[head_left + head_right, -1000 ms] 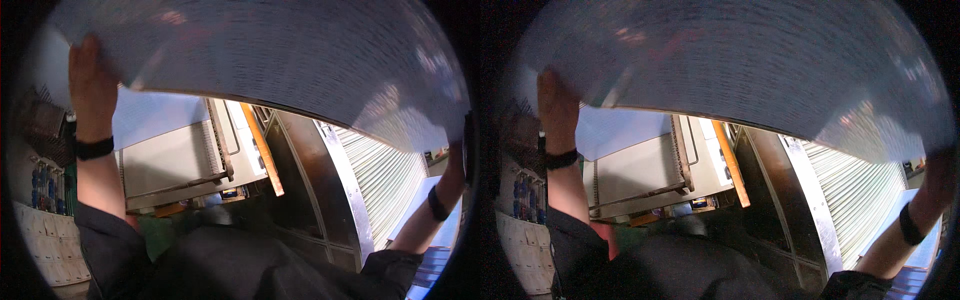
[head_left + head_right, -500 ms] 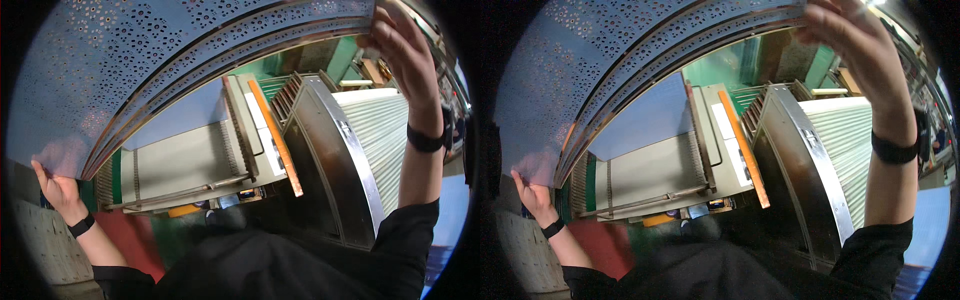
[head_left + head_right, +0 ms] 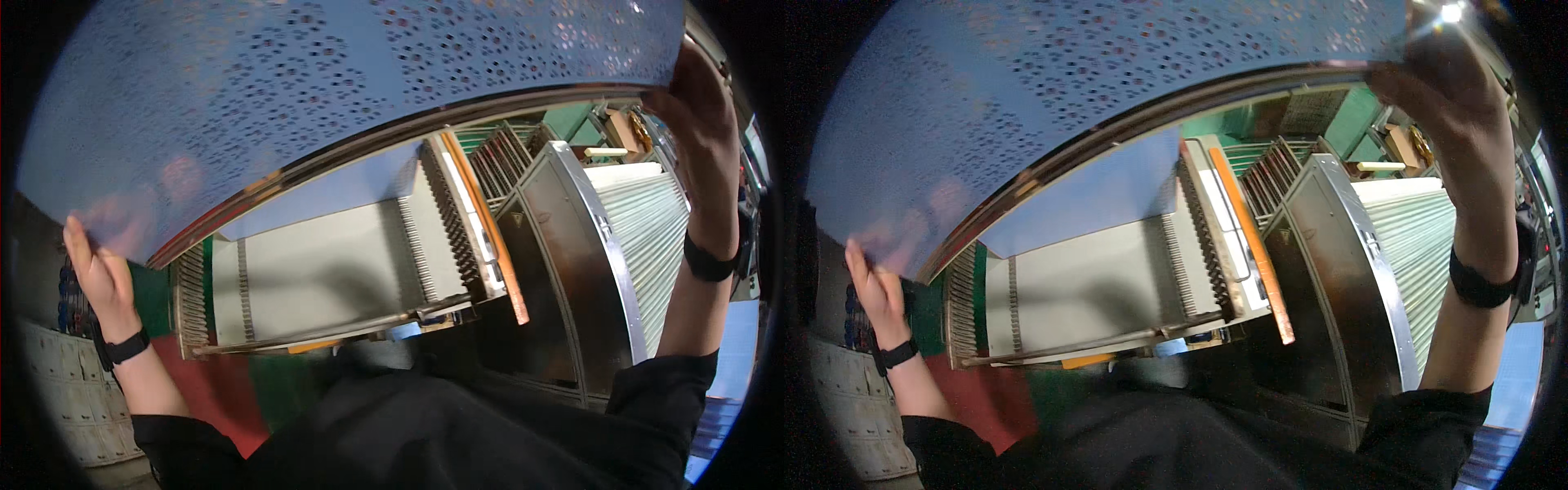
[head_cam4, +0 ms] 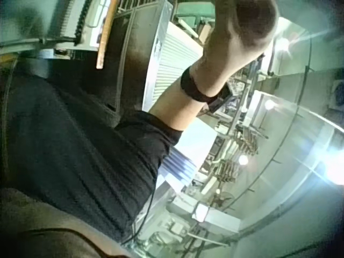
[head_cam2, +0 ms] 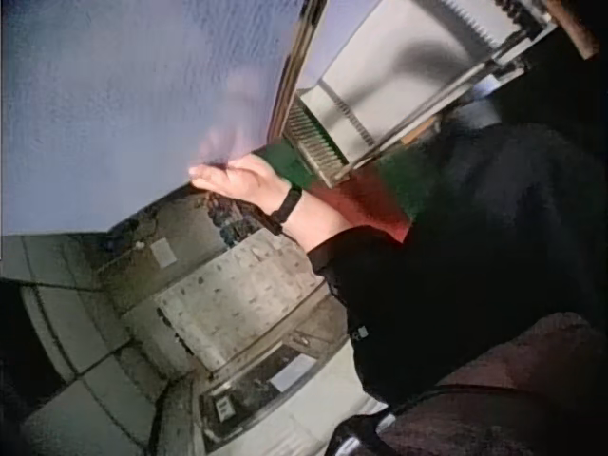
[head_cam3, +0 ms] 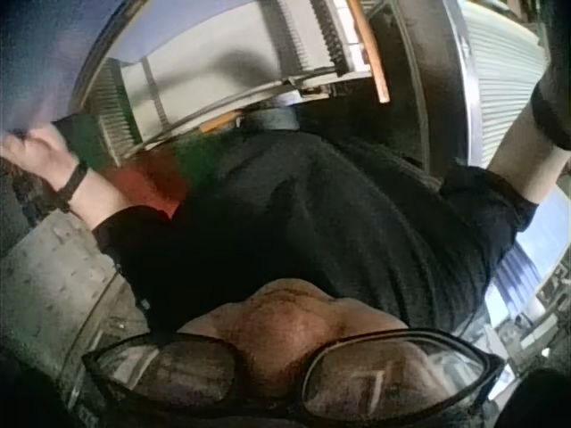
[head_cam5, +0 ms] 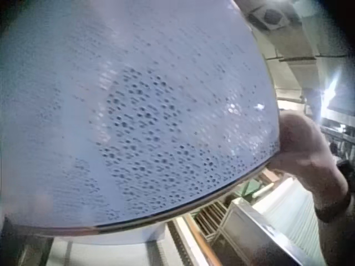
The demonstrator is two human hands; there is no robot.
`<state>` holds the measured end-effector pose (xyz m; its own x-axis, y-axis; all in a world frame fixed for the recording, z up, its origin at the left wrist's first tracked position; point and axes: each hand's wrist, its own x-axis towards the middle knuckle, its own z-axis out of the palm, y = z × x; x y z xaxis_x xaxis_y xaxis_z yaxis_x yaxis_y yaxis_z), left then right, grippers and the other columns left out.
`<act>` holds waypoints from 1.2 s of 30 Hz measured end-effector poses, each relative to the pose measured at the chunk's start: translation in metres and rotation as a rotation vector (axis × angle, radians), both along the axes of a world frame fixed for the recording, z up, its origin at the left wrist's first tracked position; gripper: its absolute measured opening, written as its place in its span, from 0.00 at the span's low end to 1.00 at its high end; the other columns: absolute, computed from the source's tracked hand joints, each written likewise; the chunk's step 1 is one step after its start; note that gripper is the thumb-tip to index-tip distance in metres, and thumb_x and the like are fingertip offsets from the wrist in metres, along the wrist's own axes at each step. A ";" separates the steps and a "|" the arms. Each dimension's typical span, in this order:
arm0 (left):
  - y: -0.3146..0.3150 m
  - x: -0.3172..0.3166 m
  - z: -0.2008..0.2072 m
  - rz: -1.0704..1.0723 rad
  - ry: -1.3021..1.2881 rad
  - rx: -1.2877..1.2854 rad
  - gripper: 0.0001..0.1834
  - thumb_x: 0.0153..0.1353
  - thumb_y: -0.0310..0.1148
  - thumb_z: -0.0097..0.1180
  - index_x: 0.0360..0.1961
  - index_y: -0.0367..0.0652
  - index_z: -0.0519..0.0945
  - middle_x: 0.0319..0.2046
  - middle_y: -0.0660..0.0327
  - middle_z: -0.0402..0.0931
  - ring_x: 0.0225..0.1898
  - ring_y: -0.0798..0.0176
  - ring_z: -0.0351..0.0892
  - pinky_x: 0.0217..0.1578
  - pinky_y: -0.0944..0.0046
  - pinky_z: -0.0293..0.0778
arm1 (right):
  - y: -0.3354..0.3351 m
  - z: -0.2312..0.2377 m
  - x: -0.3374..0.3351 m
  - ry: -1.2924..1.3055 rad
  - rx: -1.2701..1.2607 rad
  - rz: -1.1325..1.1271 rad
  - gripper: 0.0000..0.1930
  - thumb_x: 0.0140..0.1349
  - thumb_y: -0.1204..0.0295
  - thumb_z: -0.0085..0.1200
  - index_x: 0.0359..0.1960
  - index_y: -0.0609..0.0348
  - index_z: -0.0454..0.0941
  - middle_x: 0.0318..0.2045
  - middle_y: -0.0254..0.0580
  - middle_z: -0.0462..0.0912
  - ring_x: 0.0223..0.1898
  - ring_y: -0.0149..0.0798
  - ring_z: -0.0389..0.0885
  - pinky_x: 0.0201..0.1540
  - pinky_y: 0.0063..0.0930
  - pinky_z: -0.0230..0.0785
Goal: Collecting printed circuit board sheets from a machine output and slotting them into storage racks.
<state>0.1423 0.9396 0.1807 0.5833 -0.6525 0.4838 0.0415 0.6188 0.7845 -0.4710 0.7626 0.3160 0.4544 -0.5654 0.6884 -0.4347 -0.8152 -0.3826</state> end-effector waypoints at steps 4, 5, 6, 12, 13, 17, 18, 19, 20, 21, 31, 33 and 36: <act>-0.012 0.025 -0.003 0.030 -0.160 0.247 0.13 0.72 0.41 0.53 0.50 0.46 0.74 0.49 0.63 0.74 0.54 0.65 0.72 0.55 0.61 0.71 | -0.001 -0.015 0.030 0.094 0.049 -0.125 0.16 0.66 0.77 0.57 0.55 0.64 0.76 0.44 0.40 0.84 0.44 0.31 0.82 0.47 0.24 0.74; -0.028 0.012 -0.001 0.023 -0.126 0.316 0.12 0.72 0.39 0.53 0.50 0.46 0.74 0.49 0.63 0.73 0.54 0.65 0.72 0.54 0.62 0.71 | 0.002 -0.020 0.037 0.096 0.063 -0.088 0.17 0.67 0.77 0.55 0.57 0.62 0.75 0.46 0.41 0.83 0.47 0.32 0.81 0.52 0.27 0.74; -0.039 0.016 -0.005 -0.084 -0.098 0.299 0.17 0.73 0.42 0.52 0.55 0.43 0.73 0.52 0.62 0.72 0.57 0.63 0.70 0.60 0.60 0.66 | 0.000 -0.026 0.031 0.130 0.083 -0.137 0.17 0.67 0.77 0.56 0.57 0.62 0.75 0.46 0.40 0.83 0.48 0.32 0.81 0.53 0.29 0.73; -0.083 0.045 -0.053 -0.192 0.140 0.057 0.12 0.75 0.36 0.47 0.52 0.41 0.67 0.57 0.54 0.70 0.61 0.55 0.68 0.66 0.48 0.63 | -0.026 -0.083 0.080 -0.099 0.273 -0.116 0.15 0.65 0.80 0.55 0.54 0.62 0.76 0.43 0.33 0.79 0.45 0.27 0.75 0.51 0.24 0.68; -0.088 0.050 -0.064 -0.186 0.147 0.035 0.11 0.75 0.35 0.47 0.51 0.40 0.67 0.58 0.53 0.69 0.62 0.55 0.68 0.67 0.47 0.62 | -0.033 -0.090 0.089 -0.142 0.299 -0.098 0.15 0.65 0.80 0.55 0.54 0.62 0.76 0.42 0.32 0.79 0.44 0.27 0.76 0.50 0.24 0.69; -0.107 0.072 -0.099 -0.113 0.068 0.002 0.10 0.73 0.34 0.50 0.48 0.43 0.66 0.53 0.60 0.68 0.59 0.61 0.67 0.63 0.53 0.64 | -0.060 -0.115 0.100 -0.114 0.372 -0.079 0.14 0.68 0.79 0.54 0.55 0.60 0.76 0.41 0.34 0.82 0.42 0.26 0.79 0.48 0.26 0.77; -0.108 0.077 -0.106 -0.104 0.067 0.005 0.10 0.73 0.34 0.50 0.48 0.43 0.66 0.53 0.60 0.68 0.59 0.61 0.67 0.63 0.53 0.64 | -0.062 -0.119 0.110 -0.123 0.389 -0.114 0.14 0.67 0.80 0.55 0.54 0.60 0.76 0.40 0.34 0.82 0.43 0.28 0.79 0.50 0.27 0.76; -0.109 0.081 -0.112 -0.104 0.082 0.012 0.10 0.73 0.34 0.51 0.49 0.44 0.66 0.53 0.60 0.68 0.59 0.61 0.67 0.63 0.53 0.64 | -0.066 -0.125 0.119 -0.123 0.394 -0.105 0.14 0.67 0.80 0.55 0.54 0.60 0.76 0.40 0.34 0.82 0.43 0.28 0.79 0.50 0.27 0.76; -0.110 0.086 -0.117 -0.102 0.096 0.018 0.11 0.72 0.34 0.51 0.49 0.45 0.66 0.53 0.60 0.68 0.59 0.62 0.67 0.63 0.54 0.64 | -0.071 -0.133 0.127 -0.155 0.386 -0.076 0.14 0.67 0.80 0.54 0.54 0.61 0.75 0.40 0.33 0.81 0.42 0.26 0.78 0.49 0.25 0.73; -0.112 0.083 -0.118 -0.103 0.098 0.023 0.11 0.72 0.34 0.51 0.49 0.45 0.66 0.53 0.60 0.68 0.59 0.62 0.67 0.63 0.54 0.64 | -0.075 -0.140 0.129 -0.186 0.379 -0.061 0.14 0.67 0.81 0.53 0.54 0.61 0.75 0.40 0.31 0.81 0.41 0.25 0.77 0.47 0.22 0.71; -0.111 0.065 -0.099 0.220 -0.026 0.245 0.14 0.72 0.37 0.51 0.52 0.44 0.66 0.51 0.59 0.71 0.53 0.64 0.71 0.54 0.59 0.70 | -0.118 -0.188 0.139 -0.218 0.386 -0.063 0.11 0.65 0.85 0.54 0.49 0.65 0.76 0.41 0.36 0.83 0.43 0.28 0.80 0.48 0.21 0.72; -0.116 0.059 -0.092 0.234 -0.065 0.153 0.14 0.73 0.39 0.51 0.52 0.43 0.67 0.51 0.59 0.70 0.54 0.63 0.69 0.56 0.59 0.68 | -0.132 -0.205 0.137 -0.204 0.434 -0.081 0.12 0.65 0.84 0.55 0.50 0.63 0.76 0.40 0.36 0.83 0.42 0.30 0.81 0.48 0.22 0.74; -0.106 0.065 -0.094 0.304 -0.168 0.207 0.20 0.74 0.39 0.49 0.59 0.40 0.66 0.58 0.56 0.68 0.60 0.60 0.66 0.62 0.56 0.65 | -0.140 -0.221 0.158 -0.159 0.387 -0.129 0.10 0.63 0.79 0.60 0.45 0.62 0.78 0.37 0.34 0.84 0.39 0.29 0.82 0.46 0.24 0.74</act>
<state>0.2069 0.8332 0.0872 0.6887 -0.5558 0.4657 -0.2588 0.4115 0.8739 -0.3130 0.6225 0.0946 0.2685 -0.8408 0.4701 -0.4342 -0.5413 -0.7201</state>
